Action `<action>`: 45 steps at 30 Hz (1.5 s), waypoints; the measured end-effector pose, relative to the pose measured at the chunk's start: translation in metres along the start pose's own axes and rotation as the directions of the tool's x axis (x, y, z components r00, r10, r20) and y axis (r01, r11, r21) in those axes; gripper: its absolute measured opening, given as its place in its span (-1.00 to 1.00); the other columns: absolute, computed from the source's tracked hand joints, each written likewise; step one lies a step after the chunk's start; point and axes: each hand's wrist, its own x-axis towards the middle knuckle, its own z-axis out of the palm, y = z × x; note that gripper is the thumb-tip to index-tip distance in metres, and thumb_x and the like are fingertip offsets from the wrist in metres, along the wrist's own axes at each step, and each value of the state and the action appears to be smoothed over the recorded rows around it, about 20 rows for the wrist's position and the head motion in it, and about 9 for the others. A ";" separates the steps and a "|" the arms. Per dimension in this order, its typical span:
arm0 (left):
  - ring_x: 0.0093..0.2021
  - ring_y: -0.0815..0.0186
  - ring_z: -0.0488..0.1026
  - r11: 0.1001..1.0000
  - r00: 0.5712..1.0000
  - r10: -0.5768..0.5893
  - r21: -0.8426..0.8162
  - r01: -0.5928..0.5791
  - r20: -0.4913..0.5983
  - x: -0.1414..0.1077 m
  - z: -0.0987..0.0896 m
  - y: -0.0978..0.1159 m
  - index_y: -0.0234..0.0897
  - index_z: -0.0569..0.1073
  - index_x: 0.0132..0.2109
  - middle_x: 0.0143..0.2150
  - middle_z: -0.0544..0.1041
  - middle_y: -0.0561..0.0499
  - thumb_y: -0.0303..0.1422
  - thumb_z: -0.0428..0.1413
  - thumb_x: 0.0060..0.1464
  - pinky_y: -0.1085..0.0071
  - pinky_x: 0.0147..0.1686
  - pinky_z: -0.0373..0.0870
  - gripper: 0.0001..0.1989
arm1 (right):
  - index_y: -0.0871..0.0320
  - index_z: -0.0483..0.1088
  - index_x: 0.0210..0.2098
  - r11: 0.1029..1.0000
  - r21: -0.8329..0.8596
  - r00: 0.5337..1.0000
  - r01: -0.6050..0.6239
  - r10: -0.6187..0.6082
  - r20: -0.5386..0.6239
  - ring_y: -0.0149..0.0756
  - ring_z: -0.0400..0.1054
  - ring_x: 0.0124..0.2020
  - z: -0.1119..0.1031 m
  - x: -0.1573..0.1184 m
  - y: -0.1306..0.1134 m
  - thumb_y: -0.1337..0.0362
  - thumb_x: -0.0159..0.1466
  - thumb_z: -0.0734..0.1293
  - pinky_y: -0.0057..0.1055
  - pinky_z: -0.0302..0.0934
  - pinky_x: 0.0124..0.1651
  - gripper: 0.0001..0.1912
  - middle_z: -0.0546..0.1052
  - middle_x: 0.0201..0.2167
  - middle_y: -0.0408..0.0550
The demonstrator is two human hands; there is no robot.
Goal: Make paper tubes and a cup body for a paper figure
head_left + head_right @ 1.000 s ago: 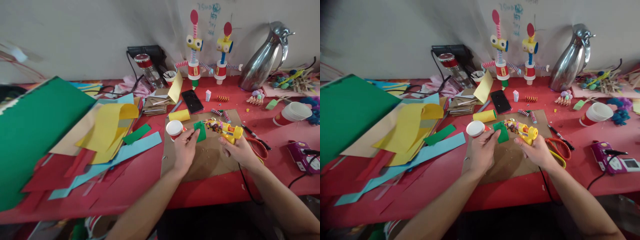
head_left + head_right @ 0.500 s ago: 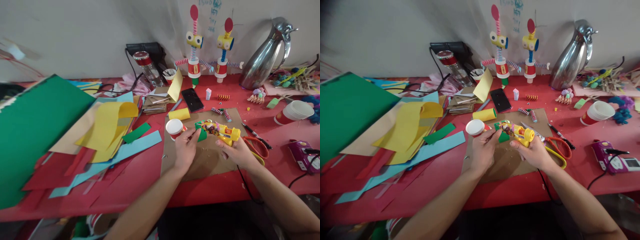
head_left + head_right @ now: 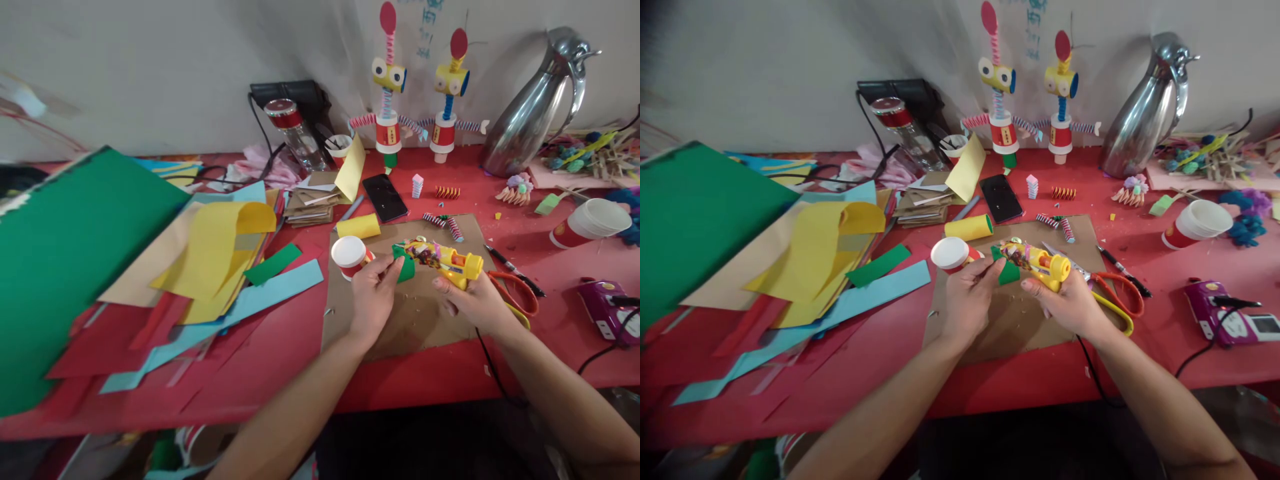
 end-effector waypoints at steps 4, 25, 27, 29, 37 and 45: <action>-0.53 0.41 0.06 1.000 0.999 0.008 0.014 -0.007 -0.032 -0.001 0.000 0.001 -0.23 0.37 -0.56 -0.62 0.15 0.16 -0.15 0.19 0.07 0.43 -0.54 0.03 -0.65 | 0.13 0.41 -0.29 1.000 -0.002 1.000 0.000 0.000 -0.017 -0.49 0.09 -0.79 -0.001 0.001 0.001 -0.08 0.15 0.41 -0.49 0.02 -0.70 -0.61 0.22 -0.81 -0.36; -0.47 0.39 0.07 0.991 0.994 0.072 0.115 -0.063 -0.078 0.000 -0.003 0.015 -0.24 0.34 -0.58 -0.57 0.11 0.13 -0.21 0.17 0.08 0.46 -0.50 0.10 -0.65 | 0.08 0.24 -0.54 0.974 -0.228 0.977 -0.021 -0.028 -0.212 -0.43 0.15 -0.70 -0.025 0.002 0.005 -0.20 0.20 0.29 -0.44 0.08 -0.58 -0.51 0.26 -0.75 -0.25; -0.48 0.39 0.09 0.998 0.994 0.048 0.051 -0.043 -0.096 0.002 -0.002 0.012 -0.24 0.38 -0.56 -0.57 0.14 0.13 -0.19 0.19 0.03 0.45 -0.50 0.11 -0.68 | 0.10 0.32 -0.46 0.869 -0.489 0.953 -0.077 -0.080 -0.293 -0.33 0.27 -0.59 -0.044 -0.002 -0.001 -0.18 0.20 0.29 -0.39 0.14 -0.47 -0.54 0.36 -0.64 -0.18; -0.49 0.39 0.11 1.000 0.995 0.016 0.003 -0.016 -0.101 0.005 -0.002 0.008 -0.23 0.43 -0.53 -0.58 0.18 0.14 -0.17 0.23 -0.04 0.45 -0.49 0.13 -0.73 | 0.12 0.37 -0.33 0.623 -0.739 0.909 -0.255 -0.106 -0.402 -0.17 0.39 -0.42 -0.067 -0.006 -0.006 -0.13 0.21 0.31 -0.34 0.18 -0.37 -0.59 0.47 -0.48 -0.06; -0.42 0.35 0.27 0.987 0.995 0.100 -0.125 -0.101 -0.015 0.008 -0.002 0.009 -0.22 0.39 -0.62 -0.54 0.34 0.09 -0.25 0.24 -0.08 0.42 -0.39 0.28 -0.72 | 0.33 0.37 0.04 0.123 -0.815 0.817 -0.566 -0.044 -0.574 0.17 0.41 -0.04 -0.116 -0.031 0.001 0.21 0.35 0.18 -0.07 0.26 -0.12 -0.61 0.38 0.05 0.41; -0.17 0.22 0.51 0.962 0.956 0.201 -0.226 -0.152 0.213 0.002 -0.006 0.007 -0.14 0.66 -0.36 -0.21 0.62 -0.05 -0.27 0.24 0.02 0.26 -0.08 0.43 -0.89 | 0.18 0.50 -0.42 0.958 -0.235 0.983 -0.162 0.135 -0.126 -0.30 0.39 -0.52 -0.035 0.006 -0.013 -0.11 0.27 0.25 -0.38 0.24 -0.46 -0.52 0.57 -0.49 0.04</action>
